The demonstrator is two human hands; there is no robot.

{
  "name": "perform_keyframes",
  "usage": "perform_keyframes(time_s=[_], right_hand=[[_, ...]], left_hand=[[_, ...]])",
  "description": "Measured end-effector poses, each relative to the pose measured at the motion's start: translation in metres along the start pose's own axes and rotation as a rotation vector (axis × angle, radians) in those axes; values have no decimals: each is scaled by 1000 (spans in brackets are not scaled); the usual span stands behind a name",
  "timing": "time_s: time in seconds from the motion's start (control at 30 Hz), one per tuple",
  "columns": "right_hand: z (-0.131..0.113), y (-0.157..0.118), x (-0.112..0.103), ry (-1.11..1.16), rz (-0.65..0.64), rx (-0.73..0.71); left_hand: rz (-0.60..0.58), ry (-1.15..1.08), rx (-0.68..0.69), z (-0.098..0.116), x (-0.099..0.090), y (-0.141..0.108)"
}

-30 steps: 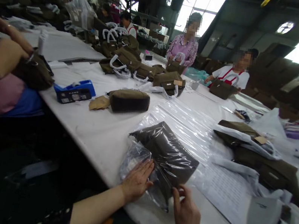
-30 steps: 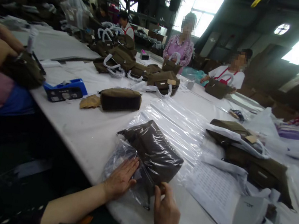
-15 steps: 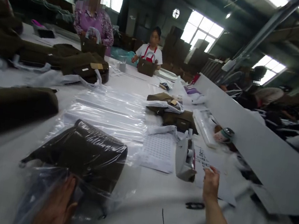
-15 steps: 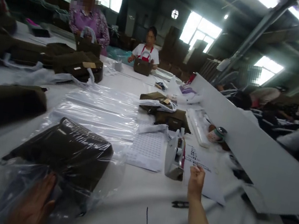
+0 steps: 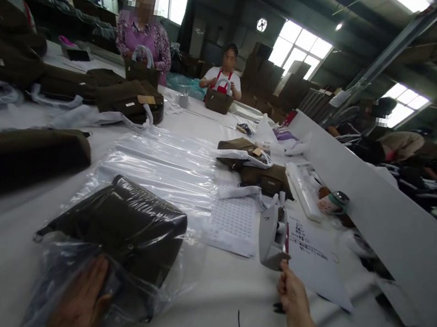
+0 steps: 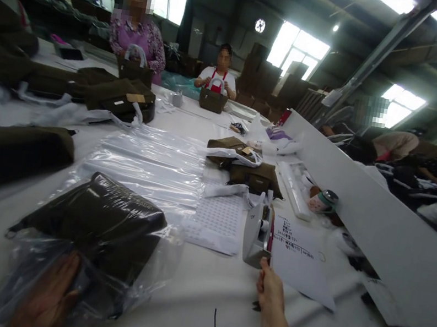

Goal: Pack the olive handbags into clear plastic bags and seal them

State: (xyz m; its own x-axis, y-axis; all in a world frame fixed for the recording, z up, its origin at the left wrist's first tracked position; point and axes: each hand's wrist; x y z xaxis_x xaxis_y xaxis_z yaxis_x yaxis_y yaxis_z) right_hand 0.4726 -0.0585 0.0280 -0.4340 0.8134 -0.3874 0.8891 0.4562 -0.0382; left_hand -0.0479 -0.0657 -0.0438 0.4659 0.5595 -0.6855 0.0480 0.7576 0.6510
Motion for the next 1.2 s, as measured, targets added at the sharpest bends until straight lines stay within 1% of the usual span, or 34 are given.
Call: perform_keyframes(time_s=[0.07,0.13,0.17,0.2,0.23,0.3,0.33,0.37,0.4,0.43,0.47,0.5,0.53,0.57,0.6,0.63,0.67,0.7,0.77,0.83,0.9,0.97,1.03,1.07,1.1,1.17,1.2], right_hand=[[5,-1,-13,-142,-69,-17],[-2,-3,-23,-272,-152,-53],[-11,-6,-23,-334,-209,-83],[-24,-11,-19,-384,-277,-123],[-40,-20,-9,-420,-368,-171],[-83,-52,25,-439,-603,-273],[-106,-75,47,-425,-756,-313],[-130,-104,71,-418,-891,-357],[-152,-135,95,-428,-1054,-403],[-172,-169,119,-453,-1235,-479],[-188,-202,141,-482,-1378,-600],[-199,-234,161,-525,-1471,-758],[-207,-264,179,-606,-1509,-969],[-209,-290,195,-712,-1496,-1203],[-208,-313,208,-807,-1449,-1399],[-205,-331,218,-892,-1385,-1552],[-201,-345,225,-958,-1324,-1653],[-197,-354,231,-1003,-1276,-1704],[-194,-362,237,-1063,-1204,-1751],[-200,-356,242,-1110,-1105,-1769],[-214,-340,244,-1140,-978,-1752],[-230,-316,242,-1160,-856,-1717],[-239,-287,235,-1166,-729,-1667],[-240,-271,229,-1149,-668,-1635],[-237,-255,221,-1109,-619,-1593],[-223,-225,203,-946,-562,-1475],[-213,-212,193,-841,-546,-1399]], left_hand=[[14,16,14,0,0,0],[10,17,-10,4,-3,0],[7,7,-22,7,-6,1],[1,-8,-27,11,-9,1],[-11,-24,-32,14,-12,2],[-43,-50,-31,18,-17,5],[-60,-56,-37,20,-19,7],[-80,-60,-44,21,-21,8],[-98,-63,-53,22,-23,9],[-110,-68,-60,23,-25,10],[-120,-74,-68,24,-27,11],[-129,-81,-78,26,-29,11],[-138,-90,-88,27,-31,11],[-147,-105,-98,28,-32,11],[-153,-124,-106,28,-34,12],[-155,-145,-114,28,-35,12],[-153,-163,-121,28,-36,12],[-150,-175,-127,28,-36,12],[-153,-179,-147,27,-34,11],[-173,-166,-165,27,-31,10],[-196,-154,-163,26,-27,9],[-198,-137,-139,28,-30,9],[-173,-120,-94,30,-40,9],[-149,-123,-48,32,-49,8],[-115,-148,32,34,-59,7],[-3,-252,256,37,-80,7],[45,-294,322,38,-89,8]])
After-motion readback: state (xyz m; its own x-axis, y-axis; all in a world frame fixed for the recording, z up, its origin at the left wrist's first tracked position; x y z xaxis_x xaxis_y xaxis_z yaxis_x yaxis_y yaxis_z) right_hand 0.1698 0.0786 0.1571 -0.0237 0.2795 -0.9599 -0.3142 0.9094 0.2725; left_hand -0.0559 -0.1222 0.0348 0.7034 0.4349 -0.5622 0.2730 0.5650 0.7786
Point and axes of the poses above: each hand's wrist, its own y-axis towards the middle knuckle, its own x-axis out of the palm, z = x × y, and after that the axes turned 13 degrees about z, right-handed
